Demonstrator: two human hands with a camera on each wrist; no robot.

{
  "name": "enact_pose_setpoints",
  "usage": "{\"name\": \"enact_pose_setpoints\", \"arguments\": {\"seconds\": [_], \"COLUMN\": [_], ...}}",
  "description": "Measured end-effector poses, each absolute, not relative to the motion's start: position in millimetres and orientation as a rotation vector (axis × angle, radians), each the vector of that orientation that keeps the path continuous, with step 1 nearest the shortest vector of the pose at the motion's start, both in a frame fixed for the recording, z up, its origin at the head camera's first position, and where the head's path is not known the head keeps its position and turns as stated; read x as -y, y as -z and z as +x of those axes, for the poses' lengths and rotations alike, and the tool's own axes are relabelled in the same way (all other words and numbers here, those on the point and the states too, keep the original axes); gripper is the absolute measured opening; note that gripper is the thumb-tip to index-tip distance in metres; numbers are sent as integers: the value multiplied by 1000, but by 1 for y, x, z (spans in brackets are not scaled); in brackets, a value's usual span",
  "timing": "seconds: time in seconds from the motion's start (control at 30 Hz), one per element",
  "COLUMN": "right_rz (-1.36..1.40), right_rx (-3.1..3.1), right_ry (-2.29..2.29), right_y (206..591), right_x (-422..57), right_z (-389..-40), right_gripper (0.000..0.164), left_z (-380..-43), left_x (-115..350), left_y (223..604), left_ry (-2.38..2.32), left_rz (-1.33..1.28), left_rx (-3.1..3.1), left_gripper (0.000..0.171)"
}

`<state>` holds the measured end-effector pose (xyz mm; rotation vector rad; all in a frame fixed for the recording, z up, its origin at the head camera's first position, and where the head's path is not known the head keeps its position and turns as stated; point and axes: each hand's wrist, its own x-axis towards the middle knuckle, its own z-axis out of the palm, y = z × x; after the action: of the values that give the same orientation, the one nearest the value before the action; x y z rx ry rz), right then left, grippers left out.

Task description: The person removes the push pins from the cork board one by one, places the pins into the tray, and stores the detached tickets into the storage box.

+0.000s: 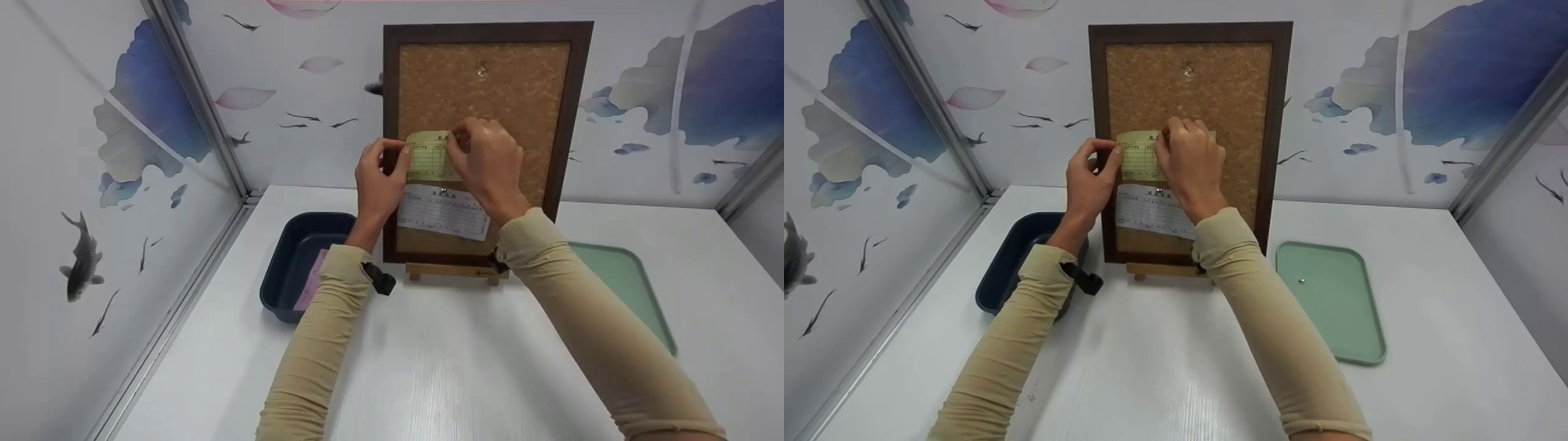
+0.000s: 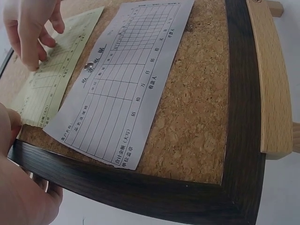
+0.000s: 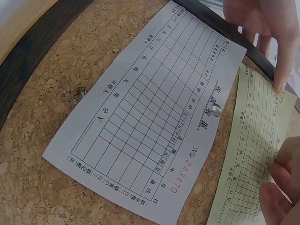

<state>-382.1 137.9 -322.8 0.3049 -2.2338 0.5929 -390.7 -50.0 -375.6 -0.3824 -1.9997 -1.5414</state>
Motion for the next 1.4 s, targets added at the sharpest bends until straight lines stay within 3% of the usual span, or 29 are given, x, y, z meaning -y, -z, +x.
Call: {"name": "enact_pose_setpoints", "arguments": {"seconds": [1.4], "right_rz": [302], "right_rx": [2298], "right_ry": [-745], "right_y": [318], "right_x": [-153], "right_z": [-369], "right_gripper": [17], "left_z": [-378], "left_x": [42], "left_y": [363], "left_ry": [1465], "left_rz": [-218], "left_rx": [2042], "left_gripper": [18]}}
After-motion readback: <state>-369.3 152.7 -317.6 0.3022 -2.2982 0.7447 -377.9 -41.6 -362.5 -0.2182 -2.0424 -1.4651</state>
